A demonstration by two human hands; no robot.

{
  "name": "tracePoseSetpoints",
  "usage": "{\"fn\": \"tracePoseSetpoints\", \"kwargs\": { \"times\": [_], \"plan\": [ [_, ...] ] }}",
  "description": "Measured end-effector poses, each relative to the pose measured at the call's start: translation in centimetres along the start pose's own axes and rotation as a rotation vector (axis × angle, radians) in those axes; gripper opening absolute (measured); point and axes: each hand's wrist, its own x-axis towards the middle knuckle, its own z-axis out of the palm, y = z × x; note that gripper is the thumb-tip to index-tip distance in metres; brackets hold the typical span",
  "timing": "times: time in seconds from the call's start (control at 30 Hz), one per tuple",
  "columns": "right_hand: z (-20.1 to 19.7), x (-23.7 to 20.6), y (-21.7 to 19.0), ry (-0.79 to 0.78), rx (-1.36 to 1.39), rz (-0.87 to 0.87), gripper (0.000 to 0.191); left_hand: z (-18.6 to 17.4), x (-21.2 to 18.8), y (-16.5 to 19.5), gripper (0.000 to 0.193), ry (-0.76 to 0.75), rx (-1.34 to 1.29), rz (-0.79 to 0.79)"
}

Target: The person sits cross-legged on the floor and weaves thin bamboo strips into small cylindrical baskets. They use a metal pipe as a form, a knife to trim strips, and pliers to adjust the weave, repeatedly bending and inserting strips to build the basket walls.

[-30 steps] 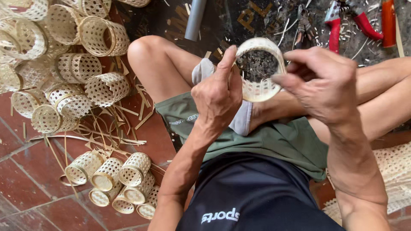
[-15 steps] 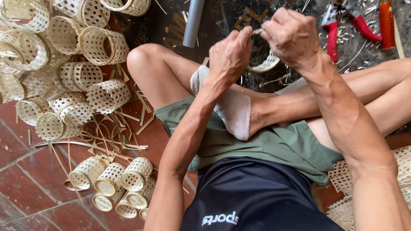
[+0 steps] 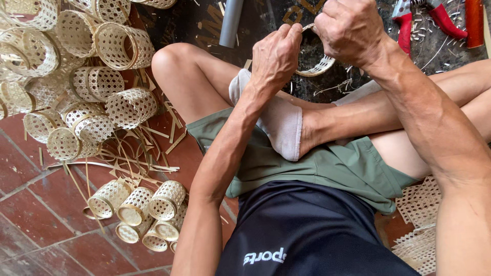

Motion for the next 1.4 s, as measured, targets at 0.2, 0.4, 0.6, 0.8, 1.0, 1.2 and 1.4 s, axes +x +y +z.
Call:
{"fn": "tracePoseSetpoints", "kwargs": {
  "times": [0.2, 0.4, 0.6, 0.8, 1.0, 1.2, 1.4],
  "plan": [
    [-1.3, 0.9, -0.2, -0.027, 0.018, 0.045, 0.029, -0.3, 0.3, 0.3, 0.015, -0.031, -0.017, -0.041],
    [-4.5, -2.5, -0.8, 0.277, 0.734, 0.598, 0.016, -2.7, -0.4, 0.2, 0.024, 0.027, -0.446, -0.29],
    [-1.5, -7.4, -5.2, 0.335, 1.389, 1.173, 0.006, -4.2, 0.0, -0.5, 0.047, -0.318, -1.01, -0.648],
    [-0.3, -6.3, -7.5, 0.278, 1.239, 1.175, 0.023, -3.8, 0.3, 0.5, 0.051, -0.348, -1.103, -0.715],
    [-1.9, -4.5, -7.8, 0.22, 0.522, 0.871, 0.024, -4.0, 0.0, 1.5, 0.064, -0.242, -0.718, -0.551],
    [-2.3, -3.7, -5.0, -0.042, 0.184, 0.419, 0.004, -2.6, -0.5, 2.3, 0.032, -0.156, -0.074, -0.126],
    [-2.4, -2.9, -3.9, -0.193, 0.159, 0.292, 0.007, -2.1, -1.1, 1.9, 0.023, -0.076, 0.03, 0.123]
  ]
}}
